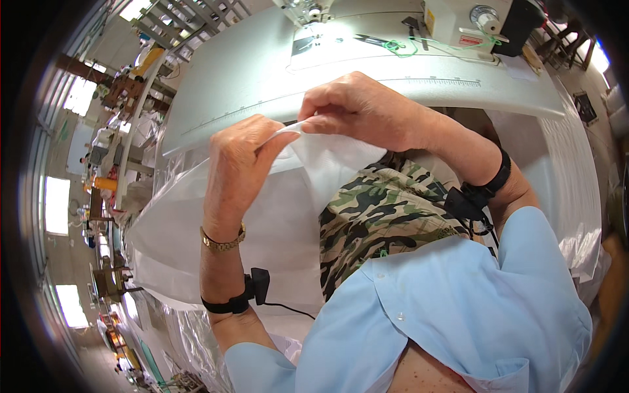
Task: Sewing a large white plastic sheet using an industrial sewing machine.
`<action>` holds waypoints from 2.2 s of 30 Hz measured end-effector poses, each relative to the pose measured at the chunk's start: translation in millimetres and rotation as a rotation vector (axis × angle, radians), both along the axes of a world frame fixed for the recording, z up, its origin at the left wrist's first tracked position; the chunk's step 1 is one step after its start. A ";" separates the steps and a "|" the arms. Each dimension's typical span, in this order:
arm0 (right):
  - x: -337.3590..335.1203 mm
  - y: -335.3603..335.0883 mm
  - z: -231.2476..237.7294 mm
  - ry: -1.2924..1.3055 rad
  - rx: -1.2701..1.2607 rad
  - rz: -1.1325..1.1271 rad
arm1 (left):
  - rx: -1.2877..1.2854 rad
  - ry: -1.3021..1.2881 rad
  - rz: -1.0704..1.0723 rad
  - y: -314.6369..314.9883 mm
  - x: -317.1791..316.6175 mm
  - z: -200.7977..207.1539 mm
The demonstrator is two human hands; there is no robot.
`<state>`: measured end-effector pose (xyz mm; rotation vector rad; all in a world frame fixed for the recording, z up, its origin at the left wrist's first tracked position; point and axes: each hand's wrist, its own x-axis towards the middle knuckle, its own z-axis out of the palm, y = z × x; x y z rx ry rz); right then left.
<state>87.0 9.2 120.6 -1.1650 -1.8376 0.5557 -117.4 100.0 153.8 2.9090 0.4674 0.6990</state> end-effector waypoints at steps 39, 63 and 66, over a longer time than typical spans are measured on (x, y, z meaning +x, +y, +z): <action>111.4 -447.1 -296.8 -0.907 -0.902 -1.732 | -0.397 0.099 -0.366 -50.5 138.2 -102.9; 34.2 -490.2 -347.1 0.466 -0.387 -2.621 | -0.719 0.079 -0.289 -27.8 96.4 -129.6; 44.4 -502.6 -360.5 0.590 -0.312 -2.611 | -0.718 0.068 -0.294 -29.3 98.5 -129.1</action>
